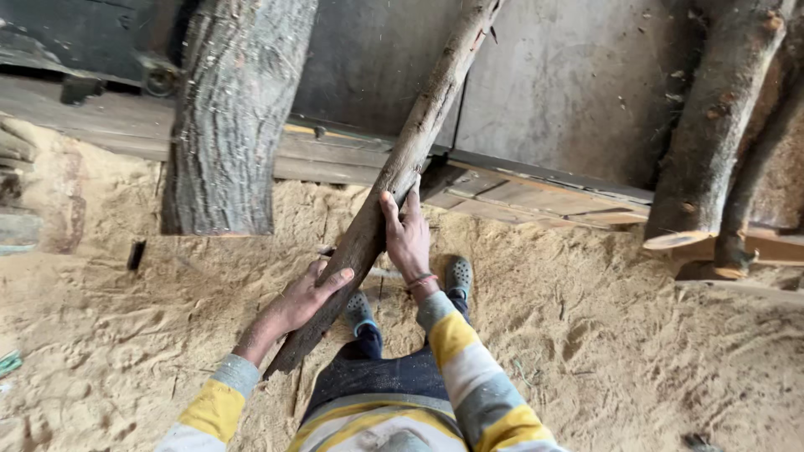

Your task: The person feeds several branches and logs into a vertical bandsaw to cut them into smaller pieces. The person handles the wood by hand, guiding it through the blade and then moving the cut pieces aside.

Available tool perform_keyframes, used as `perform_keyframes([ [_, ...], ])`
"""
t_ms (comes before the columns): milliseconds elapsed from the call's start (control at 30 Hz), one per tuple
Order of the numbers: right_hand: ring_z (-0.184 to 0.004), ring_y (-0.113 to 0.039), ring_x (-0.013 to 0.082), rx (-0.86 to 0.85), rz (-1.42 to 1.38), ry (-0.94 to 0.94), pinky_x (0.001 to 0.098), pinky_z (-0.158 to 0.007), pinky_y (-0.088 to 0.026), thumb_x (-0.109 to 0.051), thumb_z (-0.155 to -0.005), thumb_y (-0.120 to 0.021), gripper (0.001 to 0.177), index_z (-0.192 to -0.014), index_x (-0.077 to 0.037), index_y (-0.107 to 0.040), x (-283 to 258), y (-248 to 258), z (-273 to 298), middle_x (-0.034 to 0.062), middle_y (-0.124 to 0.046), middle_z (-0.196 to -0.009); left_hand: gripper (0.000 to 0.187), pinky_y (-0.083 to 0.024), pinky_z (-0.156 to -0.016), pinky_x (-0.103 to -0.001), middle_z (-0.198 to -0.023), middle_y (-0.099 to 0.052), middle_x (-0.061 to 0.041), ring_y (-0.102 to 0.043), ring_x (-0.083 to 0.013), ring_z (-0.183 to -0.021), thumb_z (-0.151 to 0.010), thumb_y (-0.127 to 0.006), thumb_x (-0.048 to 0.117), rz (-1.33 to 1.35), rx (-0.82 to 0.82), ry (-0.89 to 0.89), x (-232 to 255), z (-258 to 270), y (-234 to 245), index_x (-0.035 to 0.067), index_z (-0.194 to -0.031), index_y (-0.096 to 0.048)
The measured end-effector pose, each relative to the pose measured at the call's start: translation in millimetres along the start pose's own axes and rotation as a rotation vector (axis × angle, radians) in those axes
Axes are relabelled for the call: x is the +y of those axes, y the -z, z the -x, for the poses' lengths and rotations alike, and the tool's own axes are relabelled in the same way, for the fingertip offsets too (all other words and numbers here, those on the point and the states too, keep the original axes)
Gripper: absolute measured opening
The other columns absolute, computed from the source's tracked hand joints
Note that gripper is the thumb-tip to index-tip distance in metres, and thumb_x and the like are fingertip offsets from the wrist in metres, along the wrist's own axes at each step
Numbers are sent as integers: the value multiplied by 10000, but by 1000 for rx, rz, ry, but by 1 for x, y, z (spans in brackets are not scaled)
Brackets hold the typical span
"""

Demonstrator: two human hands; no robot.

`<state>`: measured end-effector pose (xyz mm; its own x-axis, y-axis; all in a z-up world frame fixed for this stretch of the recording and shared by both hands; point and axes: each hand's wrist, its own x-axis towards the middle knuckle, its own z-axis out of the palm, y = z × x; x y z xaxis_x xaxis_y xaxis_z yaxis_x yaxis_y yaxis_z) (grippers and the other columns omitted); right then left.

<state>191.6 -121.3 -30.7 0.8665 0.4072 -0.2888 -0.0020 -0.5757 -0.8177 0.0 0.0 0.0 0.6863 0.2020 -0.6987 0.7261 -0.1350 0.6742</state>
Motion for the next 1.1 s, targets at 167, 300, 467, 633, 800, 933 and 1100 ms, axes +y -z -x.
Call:
perform_keyframes([
  [167, -1132, -694, 433, 35, 26, 8, 468, -933, -572, -661, -1005, -398, 874, -1661, -148, -137, -19, -14, -30, 272, -666, -1318, 884, -626, -637, -478, -805, -709, -79, -744, -219, -683, -746, -513, 839, 67, 91, 21, 13, -14, 27, 83, -1178, -668],
  [300, -1230, -604, 462, 57, -1, 58, 495, -1011, -494, -632, -1032, -446, 867, -1666, -135, -128, -17, -9, -66, 303, -595, -1395, 892, -640, -562, -371, -796, -715, -67, -745, -195, -625, -706, -594, 837, 162, 138, -13, 36, -35, 31, 40, -1101, -661],
  [467, -1288, -645, 374, -53, -163, 128, 433, -1032, -527, -545, -1037, -515, 763, -1594, -86, -270, -18, 20, -148, 268, -611, -1426, 860, -575, -491, -281, -706, -685, -37, -708, -149, -565, -714, -625, 853, 118, 238, -104, 73, -93, 32, 48, -1016, -602],
  [633, -1220, -672, 360, -144, -152, 90, 443, -986, -540, -508, -1036, -540, 644, -1506, -85, -418, -59, 47, -219, 259, -660, -1341, 983, -455, -489, -351, -697, -527, -66, -542, -201, -537, -838, -556, 875, 78, 246, -251, 111, -159, 55, -85, -1038, -636],
  [800, -1096, -713, 355, -196, 500, 204, 480, -918, -567, -514, -1023, -533, 563, -1412, -106, -555, -109, 108, -242, 247, -690, -1237, 1081, -639, -723, -357, -1028, -662, -163, -725, -217, -858, -634, -826, 722, 151, 364, -178, 177, -218, 83, -44, -1294, -445],
  [933, -1036, -726, 321, -204, 191, 234, 465, -891, -576, -455, -995, -556, 499, -1318, -91, -666, -74, 136, -164, 201, -735, -1175, 1008, -597, -839, -371, -1147, -633, -171, -686, -224, -965, -653, -921, 589, 191, 476, -275, 200, -242, 85, 26, -1343, -447],
  [1100, -1011, -740, 172, -142, -65, 91, 325, -861, -598, -279, -1028, -637, 379, -1312, -29, -664, -20, 161, -121, 111, -769, -1122, 852, -590, -836, -367, -1113, -680, -139, -685, -235, -968, -588, -973, 442, 512, 602, -385, 230, -290, 63, 5, -1185, -551],
])
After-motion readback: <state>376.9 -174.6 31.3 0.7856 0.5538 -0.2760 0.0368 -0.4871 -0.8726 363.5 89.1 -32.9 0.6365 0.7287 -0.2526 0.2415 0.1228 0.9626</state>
